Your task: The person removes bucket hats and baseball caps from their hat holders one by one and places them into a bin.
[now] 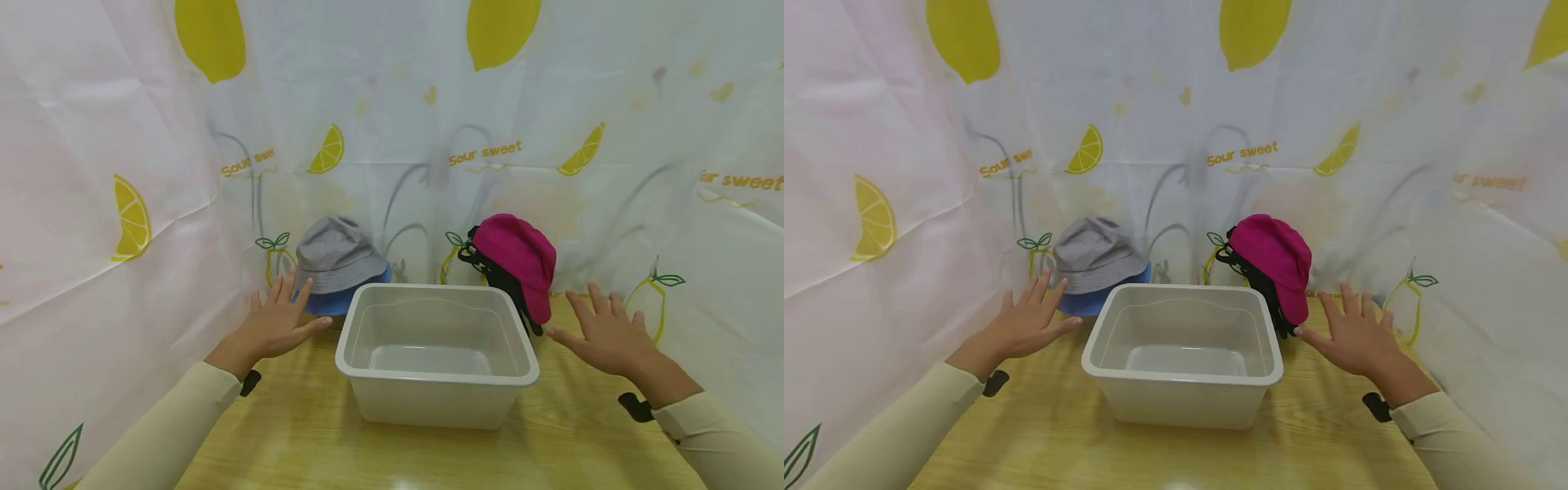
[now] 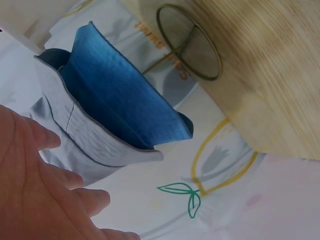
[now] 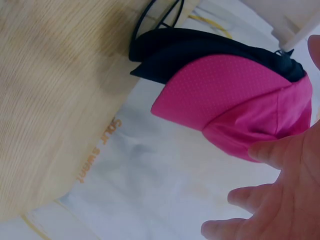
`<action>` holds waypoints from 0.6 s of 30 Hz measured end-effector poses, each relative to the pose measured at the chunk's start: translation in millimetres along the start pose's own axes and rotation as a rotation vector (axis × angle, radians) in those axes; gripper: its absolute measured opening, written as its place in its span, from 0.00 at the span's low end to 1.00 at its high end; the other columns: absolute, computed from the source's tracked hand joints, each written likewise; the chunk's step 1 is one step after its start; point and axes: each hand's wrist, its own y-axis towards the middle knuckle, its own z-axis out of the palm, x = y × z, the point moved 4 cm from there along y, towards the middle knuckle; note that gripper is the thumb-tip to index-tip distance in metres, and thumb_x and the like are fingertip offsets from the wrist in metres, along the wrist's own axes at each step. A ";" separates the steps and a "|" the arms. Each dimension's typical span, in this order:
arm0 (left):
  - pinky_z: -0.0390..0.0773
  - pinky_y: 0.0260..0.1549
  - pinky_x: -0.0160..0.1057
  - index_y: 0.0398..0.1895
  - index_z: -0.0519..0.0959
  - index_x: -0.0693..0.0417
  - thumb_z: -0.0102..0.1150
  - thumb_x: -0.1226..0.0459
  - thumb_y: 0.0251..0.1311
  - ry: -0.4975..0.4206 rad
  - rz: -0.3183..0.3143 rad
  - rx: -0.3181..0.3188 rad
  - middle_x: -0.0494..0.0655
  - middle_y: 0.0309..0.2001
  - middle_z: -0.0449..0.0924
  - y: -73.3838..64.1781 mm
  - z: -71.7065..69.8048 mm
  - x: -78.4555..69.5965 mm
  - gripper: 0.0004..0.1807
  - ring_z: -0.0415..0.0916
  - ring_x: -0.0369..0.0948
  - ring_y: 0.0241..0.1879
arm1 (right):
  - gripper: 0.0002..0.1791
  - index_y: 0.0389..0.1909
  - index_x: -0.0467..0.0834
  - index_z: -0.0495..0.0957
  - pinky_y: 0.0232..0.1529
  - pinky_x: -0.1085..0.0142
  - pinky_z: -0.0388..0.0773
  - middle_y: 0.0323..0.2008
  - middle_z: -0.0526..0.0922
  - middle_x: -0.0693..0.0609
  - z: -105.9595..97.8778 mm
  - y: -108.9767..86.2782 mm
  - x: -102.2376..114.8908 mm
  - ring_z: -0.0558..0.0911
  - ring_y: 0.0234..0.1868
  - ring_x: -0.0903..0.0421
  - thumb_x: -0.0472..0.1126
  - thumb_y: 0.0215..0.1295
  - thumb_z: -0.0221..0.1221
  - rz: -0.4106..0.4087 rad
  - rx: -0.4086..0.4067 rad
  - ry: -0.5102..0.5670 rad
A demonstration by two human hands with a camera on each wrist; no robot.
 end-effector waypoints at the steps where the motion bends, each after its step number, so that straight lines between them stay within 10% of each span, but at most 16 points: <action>1: 0.36 0.64 0.84 0.86 0.43 0.51 0.33 0.22 0.65 0.000 0.000 -0.002 0.64 0.83 0.26 0.5 1.0 0.2 0.58 0.33 0.68 0.81 | 0.56 0.82 0.42 0.52 0.56 0.13 0.41 0.78 0.45 0.24 -0.1 -0.1 0.2 0.45 0.73 0.15 0.79 0.68 0.48 0.001 -0.001 0.000; 18: 0.37 0.70 0.78 0.86 0.43 0.52 0.33 0.25 0.69 -0.086 0.025 -0.037 0.62 0.84 0.27 7.0 11.2 -12.5 0.55 0.31 0.65 0.82 | 0.59 0.83 0.40 0.48 0.57 0.14 0.43 0.79 0.42 0.24 -9.0 19.2 3.1 0.45 0.74 0.15 0.79 0.68 0.47 0.020 0.009 0.038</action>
